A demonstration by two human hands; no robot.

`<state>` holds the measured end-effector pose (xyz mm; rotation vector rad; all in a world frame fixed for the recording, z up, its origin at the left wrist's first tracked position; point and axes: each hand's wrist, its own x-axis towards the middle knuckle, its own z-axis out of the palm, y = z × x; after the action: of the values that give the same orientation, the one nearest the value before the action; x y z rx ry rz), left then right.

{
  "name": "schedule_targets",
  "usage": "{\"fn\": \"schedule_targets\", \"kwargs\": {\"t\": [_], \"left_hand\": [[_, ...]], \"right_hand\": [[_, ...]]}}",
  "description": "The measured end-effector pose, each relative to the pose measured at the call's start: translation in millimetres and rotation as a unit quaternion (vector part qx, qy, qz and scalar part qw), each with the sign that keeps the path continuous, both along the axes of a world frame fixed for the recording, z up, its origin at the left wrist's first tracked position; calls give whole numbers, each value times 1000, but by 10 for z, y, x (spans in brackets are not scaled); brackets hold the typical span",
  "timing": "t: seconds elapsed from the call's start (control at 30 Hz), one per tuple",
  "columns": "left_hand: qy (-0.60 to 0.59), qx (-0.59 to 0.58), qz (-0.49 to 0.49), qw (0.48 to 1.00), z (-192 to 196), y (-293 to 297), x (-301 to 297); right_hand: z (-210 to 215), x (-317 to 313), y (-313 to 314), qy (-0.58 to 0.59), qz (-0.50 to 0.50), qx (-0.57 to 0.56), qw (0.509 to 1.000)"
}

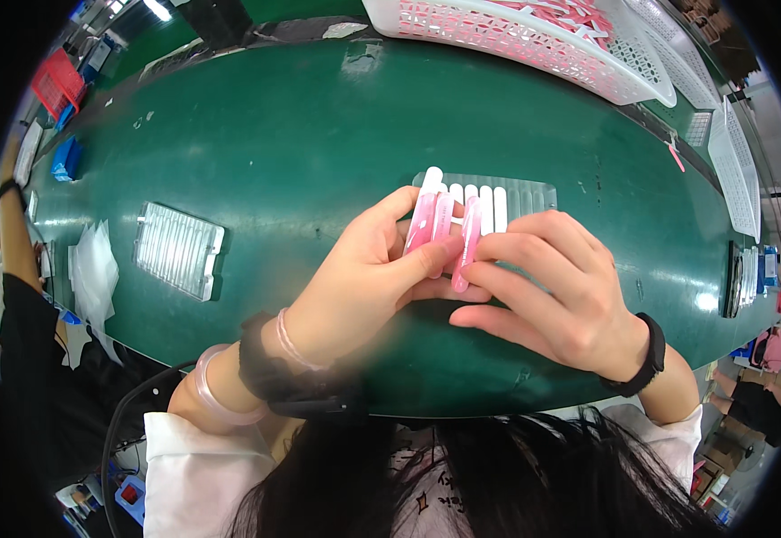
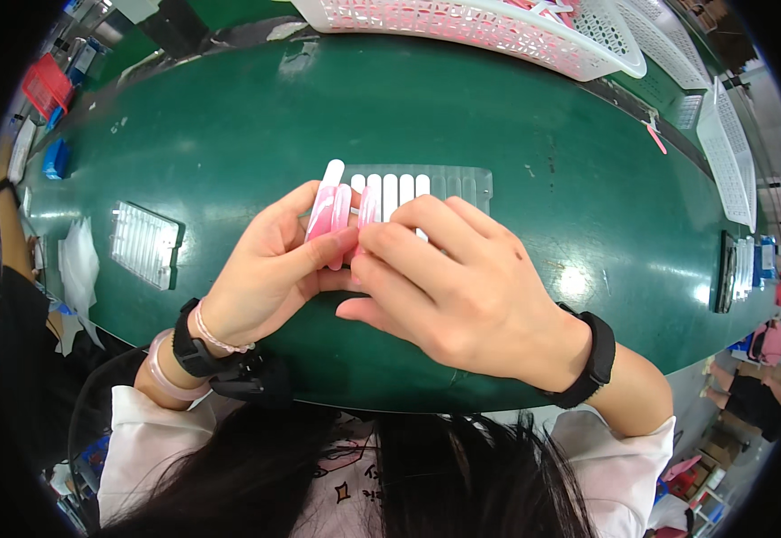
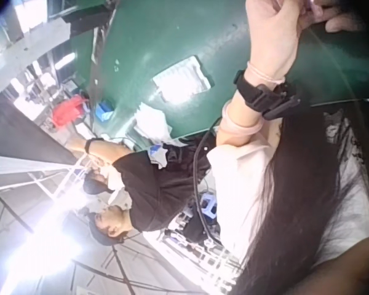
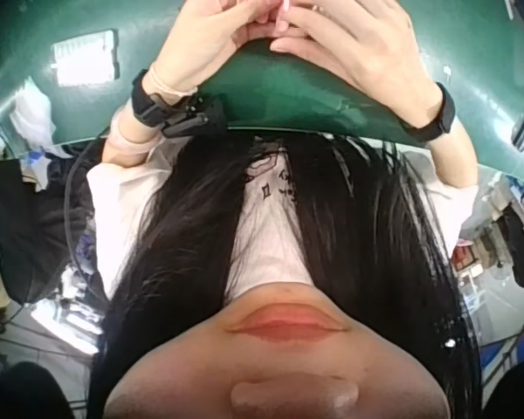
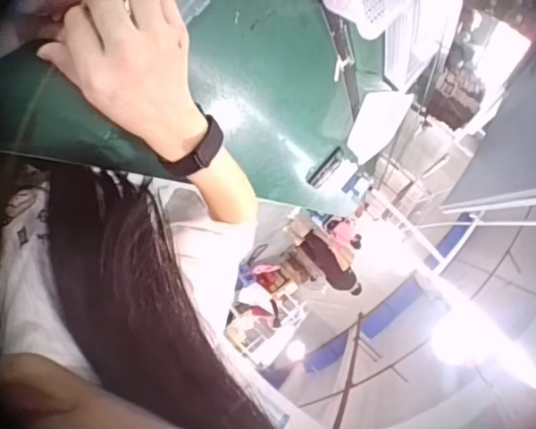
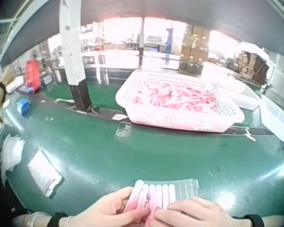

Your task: The person assembles white and pink plastic components by hand, then places the assembled units into a clear plastic tray.

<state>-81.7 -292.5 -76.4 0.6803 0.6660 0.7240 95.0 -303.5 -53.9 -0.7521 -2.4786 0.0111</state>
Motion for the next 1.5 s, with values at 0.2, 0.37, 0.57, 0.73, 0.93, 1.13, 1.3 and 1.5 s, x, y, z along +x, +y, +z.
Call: {"fn": "schedule_targets", "kwargs": {"t": [0.2,0.37,0.57,0.73,0.93,1.13,1.3,1.5], "left_hand": [[-13,16,-47,999,18,24,-13],[-6,34,-33,999,7,11,-4],[-4,34,-33,999,43,14,12],[-5,30,-23,999,51,21,20],[13,46,-19,999,39,27,3],[35,37,-1,999,-11,31,4],[40,24,-4,999,42,34,11],[24,42,-11,999,29,22,18]], "right_hand": [[43,21,24,230,-173,-361,887],[18,46,68,354,-68,-581,730],[-64,157,130,401,-36,-619,674],[-28,223,172,410,-46,-624,663],[85,173,166,372,-126,-625,675],[64,285,212,323,-169,-365,857],[-68,293,43,-130,-98,-38,986],[38,278,-173,-94,-112,-105,984]]}}
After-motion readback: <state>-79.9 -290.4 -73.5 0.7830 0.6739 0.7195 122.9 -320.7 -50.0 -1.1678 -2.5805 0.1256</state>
